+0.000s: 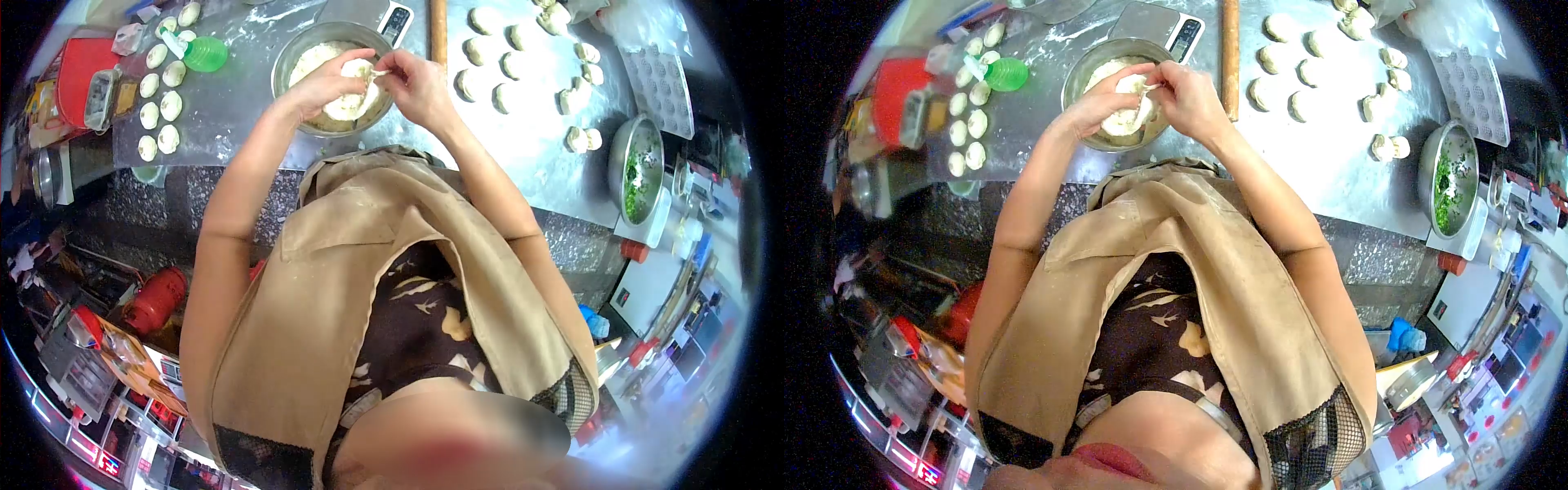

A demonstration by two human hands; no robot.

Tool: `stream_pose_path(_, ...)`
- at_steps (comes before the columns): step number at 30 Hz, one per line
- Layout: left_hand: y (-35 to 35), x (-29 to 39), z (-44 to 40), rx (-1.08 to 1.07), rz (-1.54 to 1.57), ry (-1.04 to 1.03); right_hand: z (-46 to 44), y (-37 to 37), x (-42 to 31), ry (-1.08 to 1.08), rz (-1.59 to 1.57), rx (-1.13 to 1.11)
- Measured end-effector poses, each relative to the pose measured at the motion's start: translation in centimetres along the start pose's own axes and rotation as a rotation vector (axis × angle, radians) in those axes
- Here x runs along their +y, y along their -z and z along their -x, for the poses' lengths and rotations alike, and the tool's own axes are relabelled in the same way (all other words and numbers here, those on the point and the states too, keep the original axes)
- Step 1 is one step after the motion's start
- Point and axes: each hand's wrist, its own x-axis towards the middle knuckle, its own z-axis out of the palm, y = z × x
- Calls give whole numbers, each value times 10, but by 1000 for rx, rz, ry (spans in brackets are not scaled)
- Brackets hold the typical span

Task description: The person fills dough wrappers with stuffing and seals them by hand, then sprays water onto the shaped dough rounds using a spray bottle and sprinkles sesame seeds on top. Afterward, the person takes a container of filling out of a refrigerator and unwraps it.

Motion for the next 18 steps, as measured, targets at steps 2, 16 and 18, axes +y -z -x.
stream_pose_path(2,1,0,-2,-39,-98,-54,3,-5,5,129,-11,106)
stream_pose_path(16,-16,12,13,173,-23,-112,8,1,17,149,-194,139)
stream_pose_path(18,-14,8,6,155,-261,-276,8,3,13,230,-82,134)
